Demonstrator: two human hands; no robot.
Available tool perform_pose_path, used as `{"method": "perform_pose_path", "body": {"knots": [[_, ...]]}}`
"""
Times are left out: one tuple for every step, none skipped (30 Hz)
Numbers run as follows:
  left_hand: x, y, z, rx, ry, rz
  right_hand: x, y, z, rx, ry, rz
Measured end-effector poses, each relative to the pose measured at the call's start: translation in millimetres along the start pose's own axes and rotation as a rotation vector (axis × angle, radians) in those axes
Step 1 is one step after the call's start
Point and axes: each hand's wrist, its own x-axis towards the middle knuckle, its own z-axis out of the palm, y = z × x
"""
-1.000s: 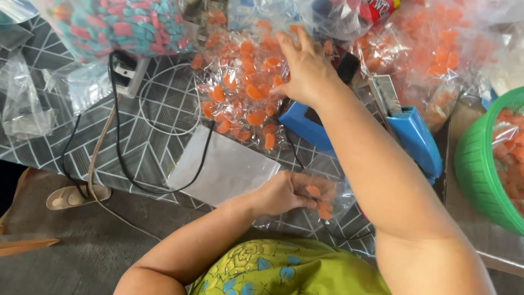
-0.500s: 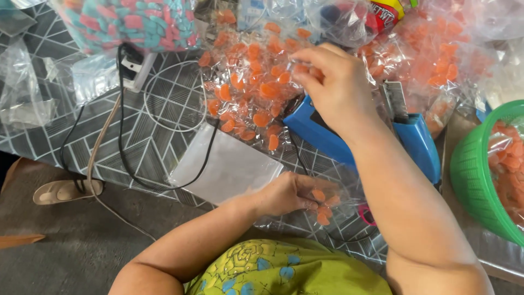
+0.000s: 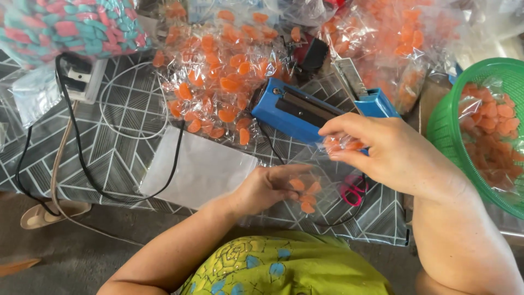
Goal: Trimming plastic bags, filling them with small orange candies, and sealing them with a heat sealer.
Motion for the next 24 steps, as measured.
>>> {"method": "perform_pose_path", "body": {"knots": [[-0.1, 2.6, 0.7, 0.017, 0.015, -0.005, 0.5, 3.0, 3.6, 0.027, -0.025, -0.058], [-0.2, 5.3, 1.3, 0.034, 0.029, -0.01, 1.0, 5.7, 7.3, 0.053, -0.05, -0.115], [0.4, -1.2, 1.6, 0.036, 0.03, -0.014, 2.1, 5.5, 10.5, 0.058, -0.049, -0.116], [1.0, -7.5, 2.0, 0.152, 0.111, 0.039, 3.1, 5.3, 13.5, 0.087, -0.076, -0.127], [1.8, -13.9, 2.6, 0.267, 0.19, 0.092, 3.8, 5.2, 16.4, 0.116, -0.101, -0.137], [2.0, -13.6, 6.1, 0.269, 0.188, 0.088, 3.7, 2.9, 15.7, 0.12, -0.1, -0.136], [2.6, -13.6, 9.8, -0.108, 0.091, 0.134, 3.5, 0.6, 14.8, 0.121, -0.02, -0.127], [3.0, -13.6, 13.4, -0.486, -0.007, 0.174, 3.3, -1.8, 14.1, 0.122, 0.06, -0.118], [3.5, -15.8, 11.1, -0.486, -0.009, 0.171, 1.5, 0.2, 11.7, 0.125, 0.061, -0.115], [3.8, -17.9, 8.6, -0.217, 0.074, 0.133, -0.3, 2.1, 9.4, 0.066, 0.098, -0.058], [4.5, -19.9, 6.0, 0.051, 0.155, 0.094, -1.8, 3.8, 6.8, 0.005, 0.133, -0.001], [4.6, -17.5, 5.2, 0.051, 0.152, 0.093, -6.3, 4.7, 0.4, 0.006, 0.134, 0.002], [3.9, -15.3, 4.6, 0.063, 0.159, 0.077, -10.6, 5.4, -5.8, -0.042, 0.126, -0.031], [3.0, -13.1, 4.1, 0.076, 0.165, 0.061, -15.1, 5.9, -11.9, -0.091, 0.117, -0.063], [2.1, -14.6, 3.4, 0.076, 0.165, 0.061, -17.0, 4.9, -14.1, -0.09, 0.117, -0.064], [1.3, -16.0, 2.9, 0.16, 0.162, 0.081, -19.0, 4.1, -16.4, -0.127, 0.116, 0.015], [0.9, -17.8, 3.0, 0.244, 0.155, 0.101, -22.0, 3.6, -18.6, -0.163, 0.116, 0.097], [0.8, -20.5, 2.4, 0.244, 0.152, 0.1, -20.6, 4.1, -16.1, -0.162, 0.117, 0.099], [0.6, -23.2, 1.9, 0.263, 0.149, 0.124, -19.3, 4.5, -13.6, -0.156, 0.121, -0.04], [0.2, -25.9, 1.3, 0.282, 0.147, 0.147, -18.0, 4.8, -11.0, -0.15, 0.126, -0.179], [-0.2, -20.6, 2.1, 0.283, 0.147, 0.146, -14.3, 5.9, -5.2, -0.149, 0.126, -0.179], [-0.8, -15.3, 2.7, 0.31, 0.134, 0.167, -10.6, 6.7, 0.6, -0.13, 0.074, -0.274], [-1.2, -9.7, 2.9, 0.337, 0.122, 0.189, -6.2, 7.3, 6.2, -0.112, 0.021, -0.371], [-0.5, -6.0, 3.1, 0.338, 0.125, 0.188, -4.7, 4.4, 5.8, -0.111, 0.021, -0.373]]}}
